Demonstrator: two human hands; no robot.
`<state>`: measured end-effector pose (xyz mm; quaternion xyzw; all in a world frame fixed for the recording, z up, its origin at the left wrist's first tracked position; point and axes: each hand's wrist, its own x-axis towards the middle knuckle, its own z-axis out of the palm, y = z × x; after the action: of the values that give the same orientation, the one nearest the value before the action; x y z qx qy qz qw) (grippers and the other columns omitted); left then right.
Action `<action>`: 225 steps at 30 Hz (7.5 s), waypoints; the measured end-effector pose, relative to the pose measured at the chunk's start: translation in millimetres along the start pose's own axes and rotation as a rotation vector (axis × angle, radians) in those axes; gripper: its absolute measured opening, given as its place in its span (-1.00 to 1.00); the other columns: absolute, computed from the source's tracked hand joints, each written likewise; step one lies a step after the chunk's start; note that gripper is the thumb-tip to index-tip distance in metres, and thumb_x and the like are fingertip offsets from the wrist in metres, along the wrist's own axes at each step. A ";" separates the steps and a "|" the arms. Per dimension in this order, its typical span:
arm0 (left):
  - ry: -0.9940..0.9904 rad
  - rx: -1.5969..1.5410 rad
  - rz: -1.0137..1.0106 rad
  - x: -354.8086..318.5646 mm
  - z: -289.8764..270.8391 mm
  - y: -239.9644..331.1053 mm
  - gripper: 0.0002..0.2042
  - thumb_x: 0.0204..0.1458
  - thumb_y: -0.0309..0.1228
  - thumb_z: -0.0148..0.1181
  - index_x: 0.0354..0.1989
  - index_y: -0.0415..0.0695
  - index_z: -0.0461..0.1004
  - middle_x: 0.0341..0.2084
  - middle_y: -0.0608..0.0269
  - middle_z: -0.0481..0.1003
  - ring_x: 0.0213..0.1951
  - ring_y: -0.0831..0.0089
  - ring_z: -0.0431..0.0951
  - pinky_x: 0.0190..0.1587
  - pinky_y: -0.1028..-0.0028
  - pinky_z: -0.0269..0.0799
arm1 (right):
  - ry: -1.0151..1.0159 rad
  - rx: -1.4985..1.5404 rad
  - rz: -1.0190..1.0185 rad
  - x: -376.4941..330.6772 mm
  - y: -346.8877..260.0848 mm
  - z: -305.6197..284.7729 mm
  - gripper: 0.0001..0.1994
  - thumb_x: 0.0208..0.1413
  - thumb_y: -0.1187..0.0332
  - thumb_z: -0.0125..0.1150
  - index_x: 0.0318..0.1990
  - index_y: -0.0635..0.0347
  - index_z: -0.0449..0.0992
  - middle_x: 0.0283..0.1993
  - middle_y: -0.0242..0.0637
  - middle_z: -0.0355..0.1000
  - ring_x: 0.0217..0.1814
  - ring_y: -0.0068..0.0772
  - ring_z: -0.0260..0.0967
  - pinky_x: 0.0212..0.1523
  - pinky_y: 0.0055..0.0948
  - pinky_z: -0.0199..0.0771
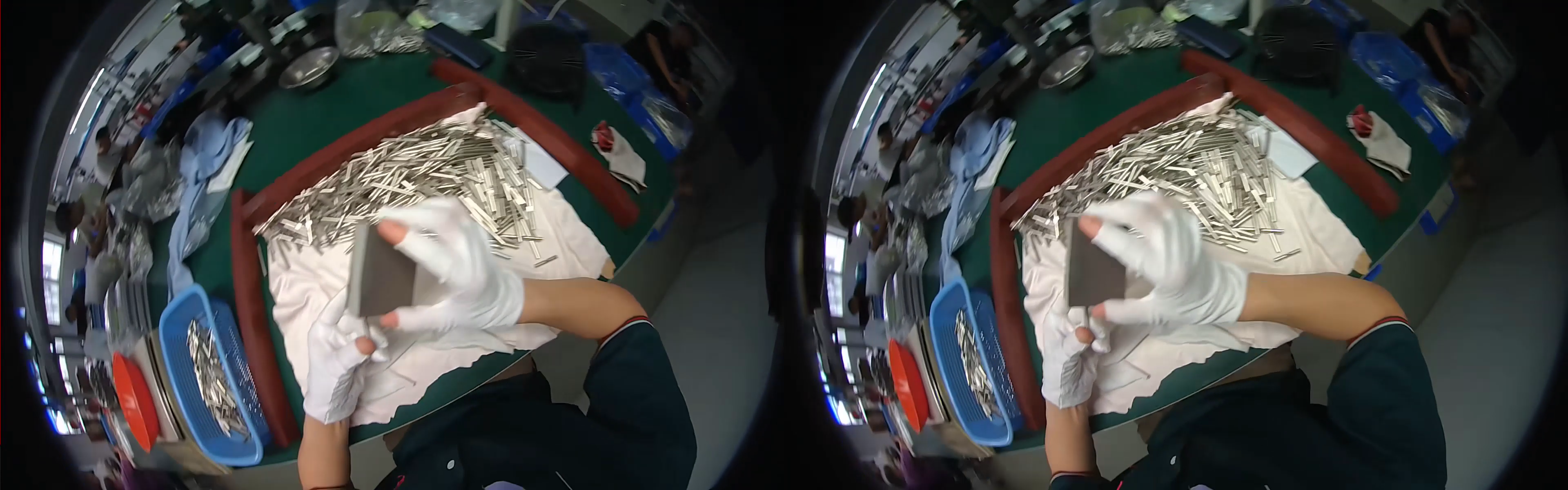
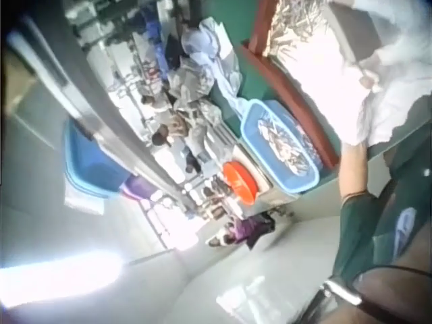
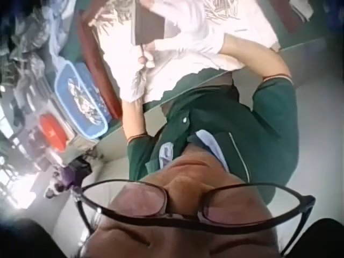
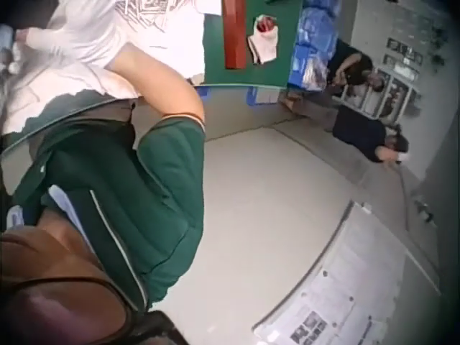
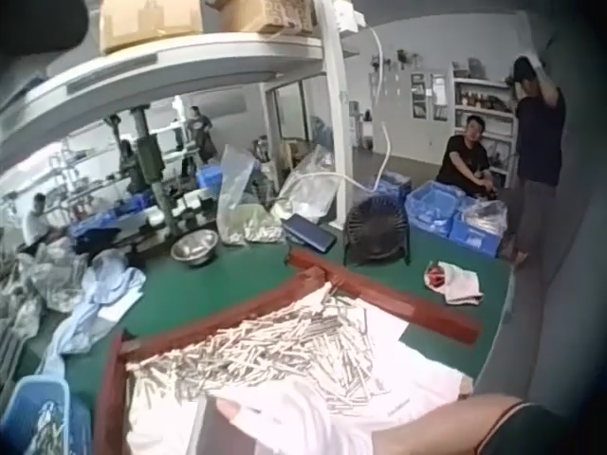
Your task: Assembling metallic hardware by inserting small rods into a metal block.
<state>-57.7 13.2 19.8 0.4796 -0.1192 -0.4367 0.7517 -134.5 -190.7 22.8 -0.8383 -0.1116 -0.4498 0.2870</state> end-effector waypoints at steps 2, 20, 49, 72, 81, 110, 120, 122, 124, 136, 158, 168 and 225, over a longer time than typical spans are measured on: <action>-0.038 -0.028 -0.040 8.0 2.0 3.0 -0.17 -0.18 -0.44 0.46 0.28 -0.32 0.09 -0.48 0.20 0.53 -0.45 0.48 0.55 -0.35 0.56 0.50 | -0.022 -0.044 0.082 4.4 1.9 -17.2 -0.12 -0.32 0.23 0.52 0.23 0.33 0.22 0.11 -0.04 0.27 0.02 -0.09 0.30 0.03 -0.23 0.33; -0.065 -0.037 -0.062 -2.6 -13.8 9.2 -0.28 -0.03 -0.53 0.26 0.30 -0.39 0.01 -0.43 0.22 0.51 -0.36 0.49 0.55 -0.23 0.55 0.48 | -0.301 -0.066 0.076 1.9 -11.9 9.5 -0.13 -0.31 0.35 0.45 0.27 0.29 0.18 0.17 0.00 0.23 0.14 -0.01 0.21 0.14 -0.14 0.22; -0.135 -0.021 0.046 -3.8 -12.5 -4.9 -0.31 -0.22 -0.63 0.31 0.19 -0.43 0.20 -0.33 0.17 0.53 -0.38 0.60 0.52 -0.31 0.58 0.49 | -0.268 -0.003 0.153 -18.5 -11.1 6.3 -0.19 -0.10 0.27 0.39 0.31 0.26 0.12 0.27 -0.01 0.14 0.31 -0.05 0.10 0.29 -0.14 0.07; 0.017 0.173 -0.050 -5.6 -0.3 -6.2 -0.36 -0.20 -0.63 0.39 0.13 -0.30 0.27 -0.26 0.12 0.54 -0.34 0.43 0.59 -0.43 0.55 0.57 | 0.017 0.116 -0.036 -5.8 -9.3 8.2 -0.30 -0.12 0.05 0.32 0.15 0.28 0.31 0.09 -0.06 0.34 -0.09 -0.09 0.32 -0.20 -0.23 0.32; 0.037 0.150 0.053 0.3 -11.6 0.5 -0.19 -0.26 -0.50 0.48 0.22 -0.35 0.15 -0.25 0.03 0.52 -0.45 0.45 0.56 -0.50 0.56 0.55 | 0.117 0.020 0.002 -4.8 1.8 14.7 -0.13 -0.40 0.03 0.40 0.15 0.27 0.30 0.09 -0.11 0.27 -0.03 -0.06 0.25 -0.09 -0.11 0.27; -0.056 -0.076 -0.084 1.4 -9.6 14.5 -0.27 -0.04 -0.60 0.26 0.33 -0.25 0.05 -0.48 0.32 0.48 -0.40 0.56 0.50 -0.22 0.62 0.38 | -0.147 -0.013 0.151 2.2 4.4 6.1 -0.10 -0.38 0.33 0.49 0.25 0.28 0.21 0.11 -0.11 0.27 0.06 -0.10 0.23 0.06 -0.22 0.27; -0.047 -0.034 -0.070 -0.9 -13.4 13.2 -0.28 -0.02 -0.55 0.28 0.33 -0.22 0.06 -0.47 0.34 0.48 -0.40 0.59 0.50 -0.23 0.63 0.37 | -0.210 -0.034 0.113 2.4 -1.9 10.3 -0.12 -0.37 0.29 0.48 0.23 0.31 0.22 0.12 -0.10 0.28 0.06 -0.10 0.23 0.06 -0.22 0.26; -0.043 -0.025 -0.089 -1.2 -13.5 14.3 -0.29 -0.02 -0.55 0.28 0.33 -0.22 0.07 -0.47 0.35 0.48 -0.40 0.60 0.50 -0.23 0.64 0.36 | -0.225 -0.037 0.115 3.4 -3.6 10.5 -0.13 -0.38 0.29 0.48 0.22 0.30 0.24 0.11 -0.11 0.30 0.05 -0.11 0.23 0.05 -0.23 0.26; -0.043 -0.035 -0.080 -1.0 -13.7 13.6 -0.29 -0.03 -0.55 0.28 0.32 -0.24 0.07 -0.47 0.35 0.48 -0.39 0.60 0.50 -0.23 0.64 0.36 | -0.227 -0.026 0.109 4.5 -4.1 10.4 -0.14 -0.38 0.29 0.48 0.21 0.29 0.25 0.11 -0.11 0.30 0.04 -0.11 0.23 0.04 -0.23 0.27; 0.113 0.015 0.057 -3.5 -8.7 3.2 -0.24 -0.18 -0.52 0.43 0.22 -0.37 0.15 -0.46 0.23 0.55 -0.48 0.53 0.55 -0.45 0.66 0.48 | -0.075 -0.042 -0.035 -0.9 -5.2 22.5 -0.18 -0.41 0.16 0.43 0.14 0.24 0.31 0.08 -0.12 0.33 -0.07 -0.10 0.30 -0.14 -0.18 0.33; -0.004 0.069 0.050 1.4 -3.4 0.1 -0.37 -0.06 -0.60 0.29 0.23 -0.29 0.16 -0.26 0.14 0.50 -0.40 0.52 0.47 -0.38 0.64 0.41 | 0.037 0.025 -0.020 -5.8 -1.6 16.6 -0.28 -0.37 0.13 0.29 0.08 0.23 0.38 0.04 -0.17 0.30 -0.06 -0.10 0.24 -0.20 -0.18 0.30; -0.068 0.078 0.040 -0.8 5.2 5.9 -0.43 -0.04 -0.59 0.27 0.18 -0.30 0.20 -0.25 0.09 0.51 -0.33 0.44 0.49 -0.28 0.59 0.46 | 0.043 0.036 -0.001 -7.0 -1.1 22.9 -0.21 -0.50 0.13 0.31 0.06 0.28 0.38 -0.01 -0.15 0.30 -0.08 -0.07 0.20 -0.15 -0.13 0.25; 0.028 0.022 -0.009 -2.8 3.1 16.1 -0.35 -0.08 -0.70 0.26 0.23 -0.39 0.13 -0.34 0.13 0.53 -0.28 0.50 0.58 -0.21 0.56 0.55 | -0.186 -0.093 -0.038 -0.4 -5.3 16.3 -0.09 -0.35 0.26 0.51 0.26 0.23 0.19 0.16 -0.06 0.25 0.05 -0.08 0.23 0.01 -0.18 0.27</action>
<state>-52.5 15.9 35.3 0.4946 -0.1112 -0.4320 0.7459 -125.9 -176.9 17.5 -0.8866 -0.1328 -0.3799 0.2278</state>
